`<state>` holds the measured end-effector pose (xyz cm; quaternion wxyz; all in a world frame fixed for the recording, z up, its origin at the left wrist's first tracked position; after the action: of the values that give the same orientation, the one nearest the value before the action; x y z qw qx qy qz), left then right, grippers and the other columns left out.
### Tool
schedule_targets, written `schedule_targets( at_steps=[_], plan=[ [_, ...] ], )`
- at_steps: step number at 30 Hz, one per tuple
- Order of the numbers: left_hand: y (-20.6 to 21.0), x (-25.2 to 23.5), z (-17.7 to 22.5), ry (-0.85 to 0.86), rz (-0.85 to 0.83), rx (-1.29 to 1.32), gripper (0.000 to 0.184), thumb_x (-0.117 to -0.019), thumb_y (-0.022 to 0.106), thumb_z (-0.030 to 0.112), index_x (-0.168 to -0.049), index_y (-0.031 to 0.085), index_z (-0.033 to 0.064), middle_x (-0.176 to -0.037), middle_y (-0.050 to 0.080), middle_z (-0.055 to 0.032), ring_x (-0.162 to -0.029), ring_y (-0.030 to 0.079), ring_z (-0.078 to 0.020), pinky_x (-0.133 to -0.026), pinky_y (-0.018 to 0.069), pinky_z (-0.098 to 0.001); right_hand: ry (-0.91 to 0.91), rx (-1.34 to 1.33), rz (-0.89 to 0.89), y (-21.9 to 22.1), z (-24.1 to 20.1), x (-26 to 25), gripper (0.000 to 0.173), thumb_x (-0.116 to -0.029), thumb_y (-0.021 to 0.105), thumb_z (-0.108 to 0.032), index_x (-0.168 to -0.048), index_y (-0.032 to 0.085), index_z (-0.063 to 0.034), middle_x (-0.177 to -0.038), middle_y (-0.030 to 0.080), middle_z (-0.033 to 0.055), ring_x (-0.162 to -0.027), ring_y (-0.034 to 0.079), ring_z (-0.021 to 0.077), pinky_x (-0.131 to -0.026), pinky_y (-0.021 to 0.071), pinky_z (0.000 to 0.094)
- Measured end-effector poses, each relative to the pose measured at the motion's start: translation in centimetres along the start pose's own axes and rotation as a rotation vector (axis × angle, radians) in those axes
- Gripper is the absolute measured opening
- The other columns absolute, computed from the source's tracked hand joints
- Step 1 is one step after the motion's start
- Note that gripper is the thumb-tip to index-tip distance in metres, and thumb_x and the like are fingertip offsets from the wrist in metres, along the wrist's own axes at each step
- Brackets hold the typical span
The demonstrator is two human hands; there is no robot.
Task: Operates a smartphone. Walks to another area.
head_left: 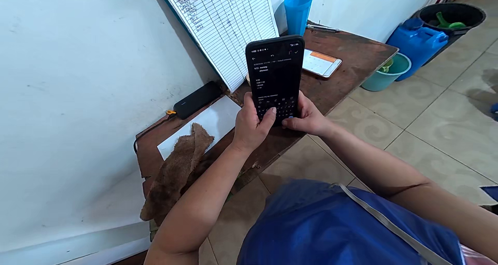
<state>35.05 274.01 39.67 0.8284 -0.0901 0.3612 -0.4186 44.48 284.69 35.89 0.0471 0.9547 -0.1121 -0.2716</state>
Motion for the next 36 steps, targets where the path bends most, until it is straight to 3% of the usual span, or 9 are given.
schedule_targets(
  at_steps=[4,7,12,18,22,36],
  plan=[
    [0.10,-0.02,0.10,0.019,-0.067,-0.017,0.049,-0.0923,0.056,0.011,-0.135,0.042,-0.0096,-0.105,0.069,-0.0115,-0.094,0.069,-0.0048,-0.084,0.0568,-0.0233,0.023,0.030,0.097,-0.35,0.23,-0.03,0.043,-0.0873,0.058,-0.003,-0.126,0.045,-0.0146,-0.101,0.071,-0.0135,-0.083,0.069,-0.0028,-0.069,0.0587,0.0172],
    [0.13,-0.01,0.16,0.033,-0.113,-0.017,0.053,-0.0901,0.053,0.009,-0.138,0.039,-0.0105,-0.109,0.068,-0.0144,-0.098,0.069,-0.0082,-0.086,0.0571,-0.0264,0.009,0.011,0.108,-0.62,0.50,0.02,0.036,-0.0916,0.056,-0.008,-0.125,0.047,-0.0161,-0.101,0.072,-0.0129,-0.084,0.069,-0.0015,-0.069,0.0593,0.0185],
    [0.12,-0.04,0.06,0.037,-0.135,-0.017,0.058,-0.0857,0.052,0.007,-0.139,0.038,-0.0107,-0.112,0.067,-0.0148,-0.100,0.068,-0.0083,-0.087,0.0563,-0.0261,0.002,-0.004,0.097,-0.87,0.82,0.11,0.031,-0.0944,0.053,-0.014,-0.124,0.048,-0.0184,-0.099,0.072,-0.0118,-0.077,0.069,-0.0005,-0.060,0.0574,0.0179],
    [0.05,-0.05,-0.07,0.029,-0.142,0.028,0.060,-0.0824,0.050,0.004,-0.139,0.037,-0.0109,-0.112,0.066,-0.0138,-0.100,0.068,-0.0061,-0.087,0.0562,-0.0247,-0.001,-0.013,0.028,-0.80,0.79,0.27,0.048,-0.0837,0.045,-0.005,-0.130,0.044,-0.0180,-0.105,0.070,-0.0128,-0.084,0.068,-0.0004,-0.063,0.0580,0.0198],
    [0.02,-0.06,-0.25,0.024,-0.151,0.084,0.060,-0.0807,0.047,0.002,-0.139,0.036,-0.0099,-0.113,0.066,-0.0125,-0.100,0.067,-0.0050,-0.087,0.0561,-0.0244,0.018,-0.017,0.025,-0.66,0.62,0.25,0.052,-0.0830,0.038,0.003,-0.130,0.042,-0.0172,-0.104,0.070,-0.0118,-0.082,0.069,0.0000,-0.062,0.0576,0.0193],
    [-0.01,-0.20,-0.44,-0.048,-0.131,0.094,0.051,-0.0883,0.040,0.002,-0.138,0.039,-0.0096,-0.111,0.066,-0.0127,-0.098,0.067,-0.0048,-0.087,0.0558,-0.0247,0.005,0.016,0.014,-0.57,0.63,0.30,0.050,-0.0818,0.051,-0.004,-0.130,0.042,-0.0168,-0.104,0.070,-0.0132,-0.083,0.068,-0.0014,-0.063,0.0577,0.0187]
  ],
)
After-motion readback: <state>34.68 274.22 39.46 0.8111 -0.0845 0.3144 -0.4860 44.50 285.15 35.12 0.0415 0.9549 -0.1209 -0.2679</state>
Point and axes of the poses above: each hand's wrist, its own x-axis away from the middle knuckle, its own y-axis out of the palm, z = x × y, the point moved 6 cm from there along -x, towards the middle knuckle
